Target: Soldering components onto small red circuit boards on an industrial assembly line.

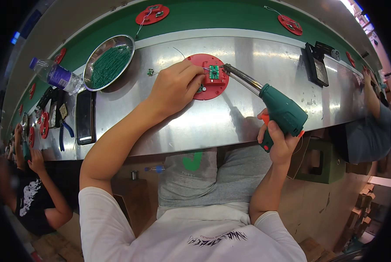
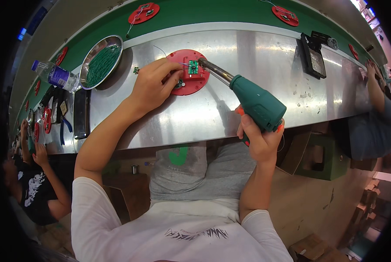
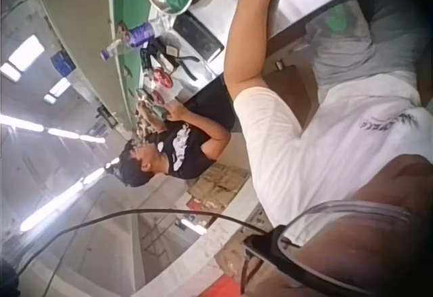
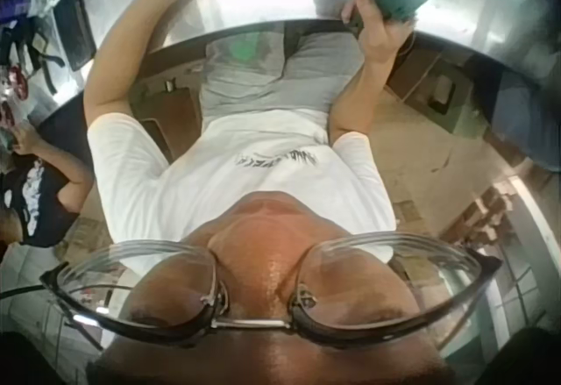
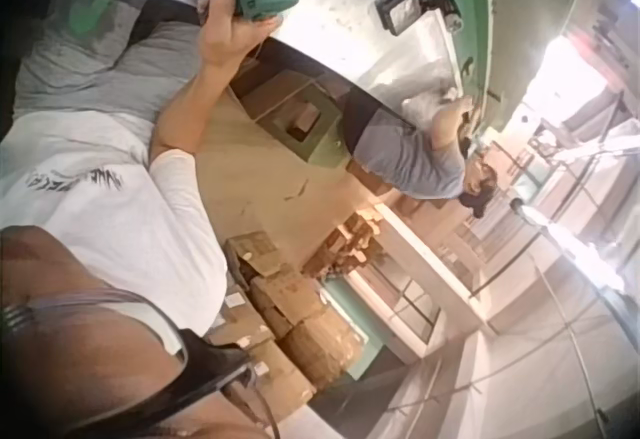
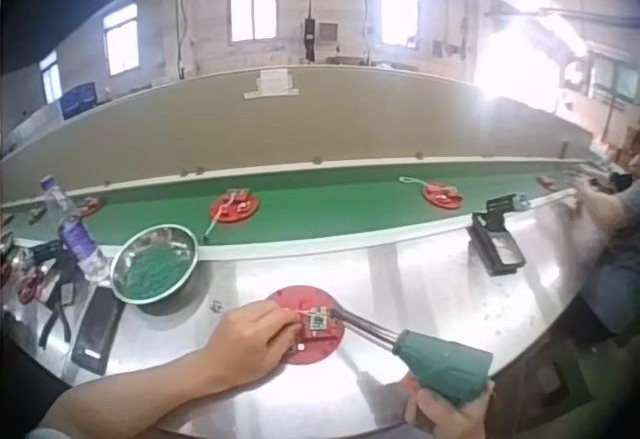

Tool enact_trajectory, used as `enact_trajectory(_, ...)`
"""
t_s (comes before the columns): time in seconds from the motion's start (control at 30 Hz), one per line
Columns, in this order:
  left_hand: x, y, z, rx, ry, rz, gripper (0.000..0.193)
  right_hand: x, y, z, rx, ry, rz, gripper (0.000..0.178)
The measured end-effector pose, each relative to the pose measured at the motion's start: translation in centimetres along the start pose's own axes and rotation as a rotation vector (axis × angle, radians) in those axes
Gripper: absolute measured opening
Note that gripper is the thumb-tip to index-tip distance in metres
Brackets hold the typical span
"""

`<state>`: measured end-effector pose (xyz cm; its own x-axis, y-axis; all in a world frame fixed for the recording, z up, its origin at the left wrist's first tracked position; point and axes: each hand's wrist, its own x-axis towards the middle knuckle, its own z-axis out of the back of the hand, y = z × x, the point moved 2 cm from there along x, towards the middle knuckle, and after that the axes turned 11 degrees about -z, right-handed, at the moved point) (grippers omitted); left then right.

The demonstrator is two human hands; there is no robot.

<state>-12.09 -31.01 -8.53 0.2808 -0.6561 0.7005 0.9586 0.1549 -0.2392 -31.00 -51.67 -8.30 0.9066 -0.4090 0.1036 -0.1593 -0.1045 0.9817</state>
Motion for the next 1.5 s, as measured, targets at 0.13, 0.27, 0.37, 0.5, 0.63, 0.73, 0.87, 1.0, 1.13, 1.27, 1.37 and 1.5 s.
enact_trajectory(0.13,0.0,-0.1,-0.4,0.0,-0.009,-0.006,0.009,-0.1,0.4,-0.4,-0.004,0.01,-0.039,0.02)
enact_trajectory(0.27,0.0,-0.1,-0.6,0.055,-0.004,-0.035,0.01,0.0,0.5,-0.7,-0.062,0.019,-0.071,0.016)
enact_trajectory(0.37,0.0,-0.2,-0.6,0.062,0.019,-0.045,0.013,0.1,0.6,-0.9,-0.06,0.006,-0.08,0.016)
enact_trajectory(0.5,-0.1,-0.2,-0.5,0.051,0.025,-0.038,0.013,0.2,-0.1,-0.2,-0.148,0.074,-0.073,0.035)
enact_trajectory(0.63,-0.1,-0.2,-0.6,0.064,0.027,-0.034,0.013,0.4,0.2,-0.4,-0.163,0.085,-0.109,0.035)
enact_trajectory(0.73,-0.1,-0.2,-0.6,0.069,0.033,-0.03,0.013,0.5,0.4,-0.8,-0.144,0.069,-0.104,0.034)
enact_trajectory(0.87,-0.1,-0.3,-0.6,0.066,0.027,-0.025,0.014,0.5,0.4,-0.7,-0.033,0.032,-0.176,0.019)
enact_trajectory(1.0,-0.3,-0.2,-0.7,0.069,0.026,-0.025,0.013,0.7,0.6,-0.8,0.008,-0.01,-0.207,0.026)
enact_trajectory(1.13,-0.2,-0.3,-0.7,0.073,0.025,-0.031,0.012,0.7,0.0,0.3,0.085,-0.142,0.012,0.034)
enact_trajectory(1.27,0.0,-0.5,-0.7,0.063,0.027,-0.035,0.012,1.6,-0.2,1.5,0.073,-0.217,0.007,0.032)
enact_trajectory(1.37,0.0,-0.3,-1.0,0.066,0.024,-0.039,0.013,2.1,-0.2,1.6,0.091,-0.265,-0.039,0.031)
enact_trajectory(1.5,0.2,0.1,-0.5,0.066,0.039,-0.041,0.013,2.5,-0.4,1.4,0.12,-0.3,-0.073,0.032)
